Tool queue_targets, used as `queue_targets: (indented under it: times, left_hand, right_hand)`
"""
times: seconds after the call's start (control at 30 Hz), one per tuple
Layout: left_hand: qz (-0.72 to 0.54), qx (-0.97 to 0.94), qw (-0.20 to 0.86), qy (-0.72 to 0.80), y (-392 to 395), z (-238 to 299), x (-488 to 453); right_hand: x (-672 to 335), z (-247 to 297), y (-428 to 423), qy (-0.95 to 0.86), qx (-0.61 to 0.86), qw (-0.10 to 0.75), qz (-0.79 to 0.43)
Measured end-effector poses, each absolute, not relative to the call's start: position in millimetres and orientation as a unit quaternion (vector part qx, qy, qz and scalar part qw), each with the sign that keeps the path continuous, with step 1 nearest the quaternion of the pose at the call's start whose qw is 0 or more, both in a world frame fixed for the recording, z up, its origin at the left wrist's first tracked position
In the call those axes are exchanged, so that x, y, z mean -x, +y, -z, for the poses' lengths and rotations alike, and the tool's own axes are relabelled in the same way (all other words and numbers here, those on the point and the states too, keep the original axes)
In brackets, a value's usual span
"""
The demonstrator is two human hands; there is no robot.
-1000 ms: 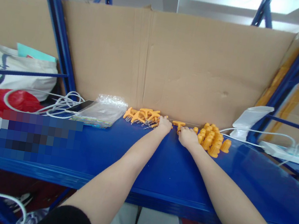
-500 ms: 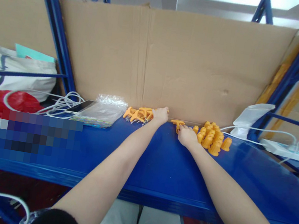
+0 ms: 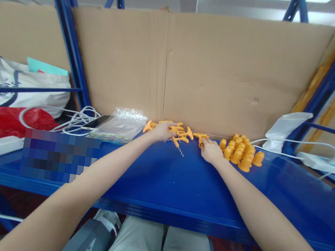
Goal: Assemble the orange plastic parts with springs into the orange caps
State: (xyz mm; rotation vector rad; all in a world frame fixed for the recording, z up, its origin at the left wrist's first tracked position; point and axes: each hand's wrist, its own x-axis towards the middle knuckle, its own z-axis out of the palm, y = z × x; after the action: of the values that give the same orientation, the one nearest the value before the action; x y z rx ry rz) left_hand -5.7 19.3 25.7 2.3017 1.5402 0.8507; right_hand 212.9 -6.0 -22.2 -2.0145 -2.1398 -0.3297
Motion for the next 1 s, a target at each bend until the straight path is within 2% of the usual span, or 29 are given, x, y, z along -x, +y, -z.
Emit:
queue_targets:
  times: [0.1,0.2,0.33,0.47,0.6,0.8,1.0]
  left_hand:
    - [-0.244,-0.779,0.129,0.563,14,-12,15]
    - [-0.219,-0.788,0.091,0.568,14,-3,21]
    - [-0.176,-0.828,0.050,0.530,19,4,28]
    - [-0.097,-0.868,0.054,0.485,21,5,31]
    - [-0.077,-0.878,0.057,0.469,20,5,31]
    - [-0.082,-0.870,0.102,0.476,14,2,30]
    - [-0.105,-0.873,0.093,0.466,16,4,30]
  right_hand:
    - [-213,24,-6,-0.725,0.672,0.090,0.119]
    - [-215,26,-5,-0.726,0.672,0.089,0.114]
    - [-219,20,-7,-0.725,0.670,0.093,0.132]
    - [-228,2,-16,-0.699,0.678,0.122,0.189]
    - [-239,-15,-24,-0.642,0.725,0.131,0.211]
    - [-244,-20,-26,-0.603,0.782,0.060,0.147]
    - [-236,-21,-27,-0.633,0.765,0.071,0.094]
